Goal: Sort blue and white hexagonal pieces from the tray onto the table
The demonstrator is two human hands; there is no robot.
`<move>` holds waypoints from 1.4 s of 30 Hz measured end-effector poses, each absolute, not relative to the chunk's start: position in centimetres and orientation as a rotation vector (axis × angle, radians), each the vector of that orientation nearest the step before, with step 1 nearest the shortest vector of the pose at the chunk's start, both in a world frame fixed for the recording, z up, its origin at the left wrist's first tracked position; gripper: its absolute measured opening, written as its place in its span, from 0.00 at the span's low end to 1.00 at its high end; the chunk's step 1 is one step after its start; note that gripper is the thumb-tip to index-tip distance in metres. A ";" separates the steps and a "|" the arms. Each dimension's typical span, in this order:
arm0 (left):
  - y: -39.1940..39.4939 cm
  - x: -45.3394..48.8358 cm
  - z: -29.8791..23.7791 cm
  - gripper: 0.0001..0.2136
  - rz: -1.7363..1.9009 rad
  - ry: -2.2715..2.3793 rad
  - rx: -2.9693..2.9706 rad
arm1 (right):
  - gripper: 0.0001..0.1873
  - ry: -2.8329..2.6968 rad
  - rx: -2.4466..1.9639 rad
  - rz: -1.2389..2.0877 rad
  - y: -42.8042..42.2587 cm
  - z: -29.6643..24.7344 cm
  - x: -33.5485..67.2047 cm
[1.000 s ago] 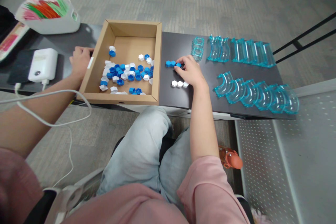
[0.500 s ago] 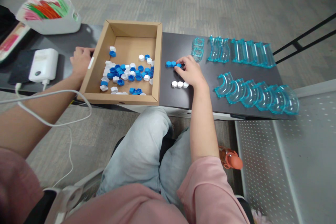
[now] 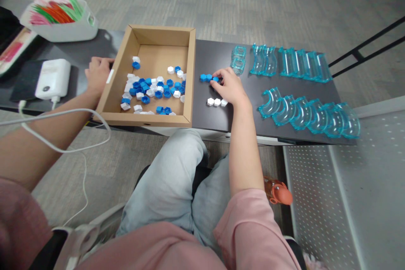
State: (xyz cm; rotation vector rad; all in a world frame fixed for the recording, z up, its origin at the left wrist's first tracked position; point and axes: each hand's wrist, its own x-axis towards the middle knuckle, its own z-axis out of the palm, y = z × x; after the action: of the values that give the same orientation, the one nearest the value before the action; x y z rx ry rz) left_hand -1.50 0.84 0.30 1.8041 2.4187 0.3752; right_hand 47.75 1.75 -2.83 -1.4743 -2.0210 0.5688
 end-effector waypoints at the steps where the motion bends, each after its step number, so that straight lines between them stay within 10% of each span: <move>1: 0.8 -1.5 0.3 0.32 0.374 2.422 1.804 | 0.12 -2.022 -1.474 0.568 1.8 -2.8 47.8; 42: 0.8 -1.7 0.1 0.30 0.427 2.382 1.809 | 0.11 -1.993 -1.460 0.580 1.8 -3.0 47.7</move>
State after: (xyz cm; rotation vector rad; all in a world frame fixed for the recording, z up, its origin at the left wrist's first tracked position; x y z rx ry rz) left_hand -1.65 0.82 0.15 1.8090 2.3816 0.4267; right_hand 47.72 1.83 -3.04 -1.4600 -1.9929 0.5802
